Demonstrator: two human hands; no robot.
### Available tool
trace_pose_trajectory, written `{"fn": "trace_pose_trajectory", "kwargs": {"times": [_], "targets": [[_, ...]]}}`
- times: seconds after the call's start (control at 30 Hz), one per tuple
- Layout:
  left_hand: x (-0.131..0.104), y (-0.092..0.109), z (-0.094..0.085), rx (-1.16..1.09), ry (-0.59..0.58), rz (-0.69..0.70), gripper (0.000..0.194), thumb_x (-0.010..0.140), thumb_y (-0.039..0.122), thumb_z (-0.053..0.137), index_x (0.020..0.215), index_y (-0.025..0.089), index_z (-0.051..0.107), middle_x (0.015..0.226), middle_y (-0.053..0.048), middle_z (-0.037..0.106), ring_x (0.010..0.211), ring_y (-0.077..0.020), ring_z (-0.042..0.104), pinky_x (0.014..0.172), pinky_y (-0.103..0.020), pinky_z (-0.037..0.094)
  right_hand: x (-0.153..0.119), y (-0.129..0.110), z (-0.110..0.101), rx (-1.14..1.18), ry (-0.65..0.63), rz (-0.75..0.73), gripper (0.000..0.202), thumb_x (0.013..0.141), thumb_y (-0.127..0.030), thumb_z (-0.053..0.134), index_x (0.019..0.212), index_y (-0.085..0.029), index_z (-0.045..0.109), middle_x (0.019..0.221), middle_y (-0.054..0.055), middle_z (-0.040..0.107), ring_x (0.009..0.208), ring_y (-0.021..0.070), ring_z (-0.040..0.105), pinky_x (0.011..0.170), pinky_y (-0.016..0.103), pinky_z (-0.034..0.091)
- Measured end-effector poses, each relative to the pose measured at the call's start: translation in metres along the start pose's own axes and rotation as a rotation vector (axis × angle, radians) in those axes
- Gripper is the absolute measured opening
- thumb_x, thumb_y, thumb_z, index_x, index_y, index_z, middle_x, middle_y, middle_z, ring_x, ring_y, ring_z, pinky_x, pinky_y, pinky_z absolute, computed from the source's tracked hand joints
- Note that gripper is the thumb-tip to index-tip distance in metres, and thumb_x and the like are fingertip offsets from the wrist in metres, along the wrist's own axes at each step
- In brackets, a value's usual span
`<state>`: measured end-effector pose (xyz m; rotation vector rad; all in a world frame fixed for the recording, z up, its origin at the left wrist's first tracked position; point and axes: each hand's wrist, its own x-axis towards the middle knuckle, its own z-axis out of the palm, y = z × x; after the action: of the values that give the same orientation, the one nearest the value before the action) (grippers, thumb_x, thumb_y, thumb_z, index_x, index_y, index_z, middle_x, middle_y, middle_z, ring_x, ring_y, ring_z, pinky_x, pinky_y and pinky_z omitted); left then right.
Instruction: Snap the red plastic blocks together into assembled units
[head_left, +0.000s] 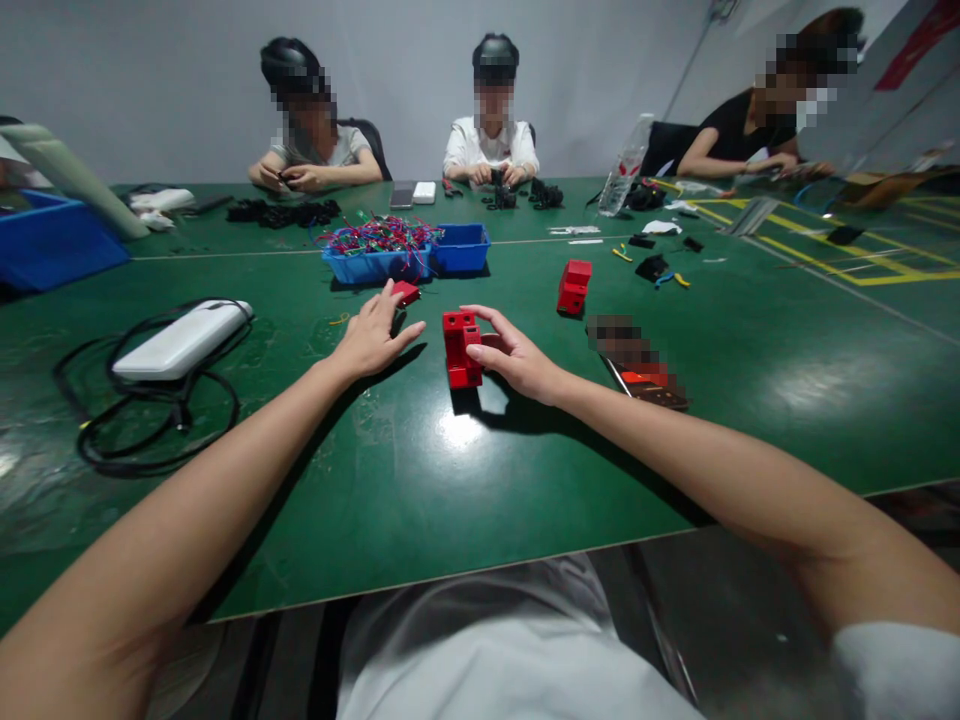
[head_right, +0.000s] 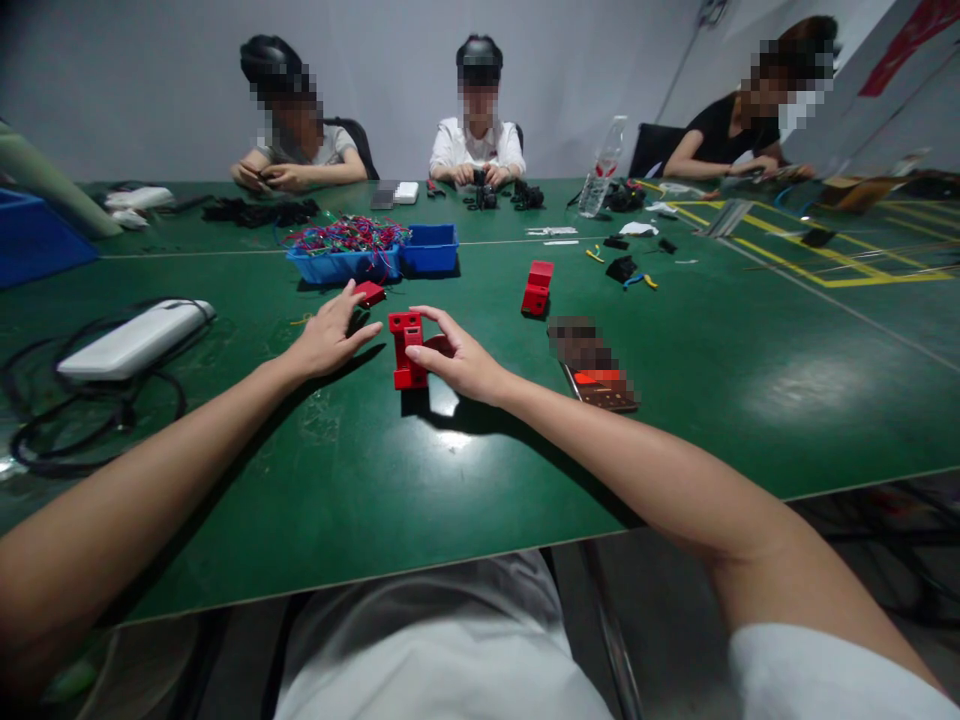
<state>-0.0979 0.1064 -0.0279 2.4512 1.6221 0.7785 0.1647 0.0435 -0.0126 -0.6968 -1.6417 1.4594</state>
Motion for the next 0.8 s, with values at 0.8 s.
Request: {"fn": "trace_pose_trajectory", "kwargs": {"times": [0.8], "targets": [[-0.008, 0.035, 0.004, 0.050, 0.237, 0.036, 0.056, 0.091, 0.055, 0.046, 0.129, 0.015, 0.056, 0.129, -0.019, 0.065, 0.119, -0.0369, 0.059, 0.100, -0.054, 0.041, 0.004, 0.002, -0.003, -0.131, -0.006, -0.065, 0.067, 0.084, -0.051, 0.069, 0.140, -0.028, 0.040, 0.101, 0.004, 0.070, 0.094, 0.0224, 0.070, 0.088, 0.043, 0.058]]}}
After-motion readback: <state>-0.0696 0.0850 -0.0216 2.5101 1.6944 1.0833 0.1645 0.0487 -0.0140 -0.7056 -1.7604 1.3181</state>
